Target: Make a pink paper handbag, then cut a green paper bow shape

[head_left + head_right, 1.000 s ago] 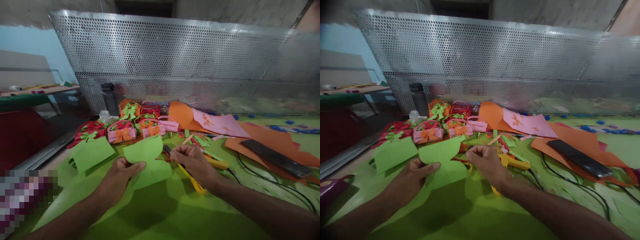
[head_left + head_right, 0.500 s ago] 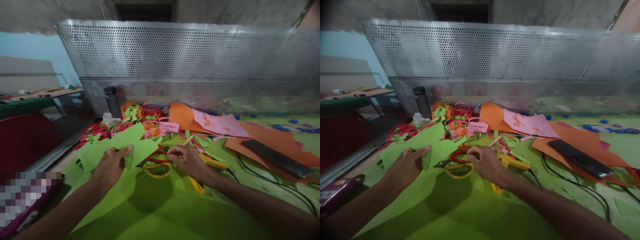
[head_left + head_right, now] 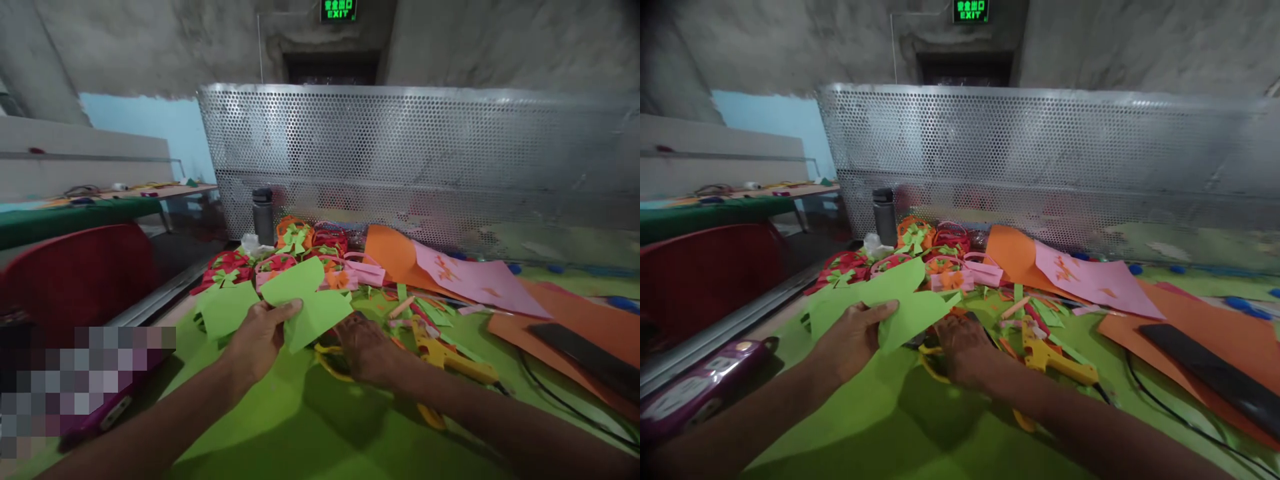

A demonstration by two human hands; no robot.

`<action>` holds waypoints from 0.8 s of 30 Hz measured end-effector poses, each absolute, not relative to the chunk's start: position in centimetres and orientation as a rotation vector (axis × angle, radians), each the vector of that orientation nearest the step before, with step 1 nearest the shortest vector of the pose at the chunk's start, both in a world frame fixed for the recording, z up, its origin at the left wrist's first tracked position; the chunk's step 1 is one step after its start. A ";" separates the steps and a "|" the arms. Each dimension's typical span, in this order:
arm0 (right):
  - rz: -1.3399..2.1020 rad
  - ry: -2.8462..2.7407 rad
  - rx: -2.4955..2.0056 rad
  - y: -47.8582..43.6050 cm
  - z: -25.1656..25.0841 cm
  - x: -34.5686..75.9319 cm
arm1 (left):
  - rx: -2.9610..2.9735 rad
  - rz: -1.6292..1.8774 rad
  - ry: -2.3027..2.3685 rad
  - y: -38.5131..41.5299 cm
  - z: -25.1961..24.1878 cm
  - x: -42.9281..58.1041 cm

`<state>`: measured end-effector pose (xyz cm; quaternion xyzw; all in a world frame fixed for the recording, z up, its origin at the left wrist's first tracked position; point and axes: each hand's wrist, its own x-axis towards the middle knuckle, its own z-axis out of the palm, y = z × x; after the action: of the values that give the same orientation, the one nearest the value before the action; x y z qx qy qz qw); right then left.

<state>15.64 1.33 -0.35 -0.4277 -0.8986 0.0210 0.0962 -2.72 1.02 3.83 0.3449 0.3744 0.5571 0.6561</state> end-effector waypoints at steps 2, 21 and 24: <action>0.042 -2.651 -1.334 0.8 0.0 16.3 | 0.769 1.287 0.838 0.9 4.2 -2.7; 1.169 -1.257 -1.123 -2.7 1.8 17.9 | 0.559 1.154 0.900 -1.3 3.2 -1.3; 1.327 -1.086 -1.101 -2.7 1.8 17.5 | 0.586 1.115 0.871 -1.4 3.0 -1.2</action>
<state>17.50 -2.73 1.77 -0.4601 -0.4539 0.5545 0.5243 -1.17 -1.38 2.95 0.2651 0.3942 0.5048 0.7208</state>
